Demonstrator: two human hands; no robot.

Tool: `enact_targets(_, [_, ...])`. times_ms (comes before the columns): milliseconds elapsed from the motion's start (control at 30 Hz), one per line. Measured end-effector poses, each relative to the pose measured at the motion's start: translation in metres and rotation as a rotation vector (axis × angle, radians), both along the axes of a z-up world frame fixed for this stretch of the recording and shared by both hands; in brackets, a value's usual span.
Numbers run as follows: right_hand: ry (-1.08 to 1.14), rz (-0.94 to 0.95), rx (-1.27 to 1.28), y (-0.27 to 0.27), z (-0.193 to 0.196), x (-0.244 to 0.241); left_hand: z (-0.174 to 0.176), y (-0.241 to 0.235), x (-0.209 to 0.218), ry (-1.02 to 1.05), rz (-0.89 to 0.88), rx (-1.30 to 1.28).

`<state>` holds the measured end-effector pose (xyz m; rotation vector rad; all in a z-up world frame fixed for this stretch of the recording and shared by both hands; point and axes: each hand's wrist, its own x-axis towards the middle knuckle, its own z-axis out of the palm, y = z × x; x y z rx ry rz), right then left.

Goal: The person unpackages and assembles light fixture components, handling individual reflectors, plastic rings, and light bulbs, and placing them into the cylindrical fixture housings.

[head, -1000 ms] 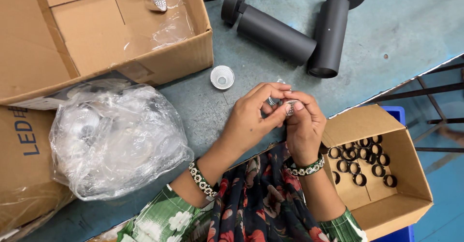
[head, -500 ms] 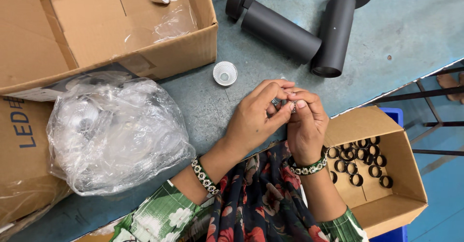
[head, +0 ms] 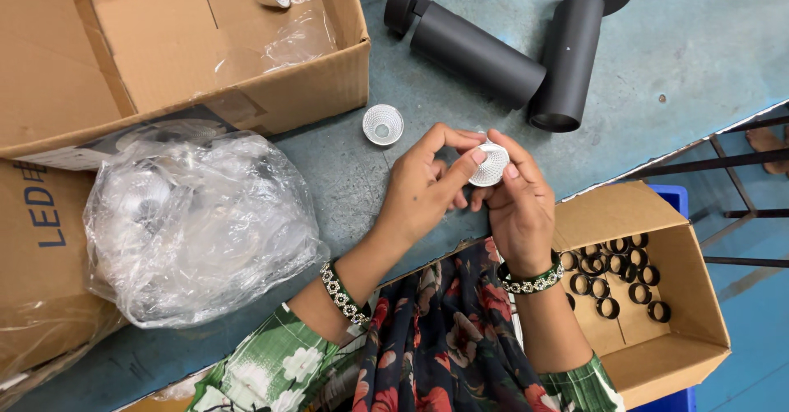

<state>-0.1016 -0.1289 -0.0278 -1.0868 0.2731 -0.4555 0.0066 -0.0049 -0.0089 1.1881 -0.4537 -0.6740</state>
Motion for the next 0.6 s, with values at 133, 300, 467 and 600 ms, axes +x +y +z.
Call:
enact_targets(133, [-0.038,0.008,-0.006,-0.004,-0.004,-0.002,-0.004,0.001,0.000,-0.060,-0.021,0.077])
enact_targets(300, [-0.102,-0.032,-0.070,-0.001,-0.013,-0.009,0.005,0.003,-0.001,-0.207,-0.088,0.083])
enact_targets(467, [-0.113,-0.069,-0.084,-0.001,-0.016,-0.011,0.018,0.007,0.002,-0.269,-0.145,0.104])
enact_targets(600, [-0.134,-0.048,-0.096,-0.001,-0.017,-0.012,0.020,0.007,0.002,-0.330,-0.164,0.107])
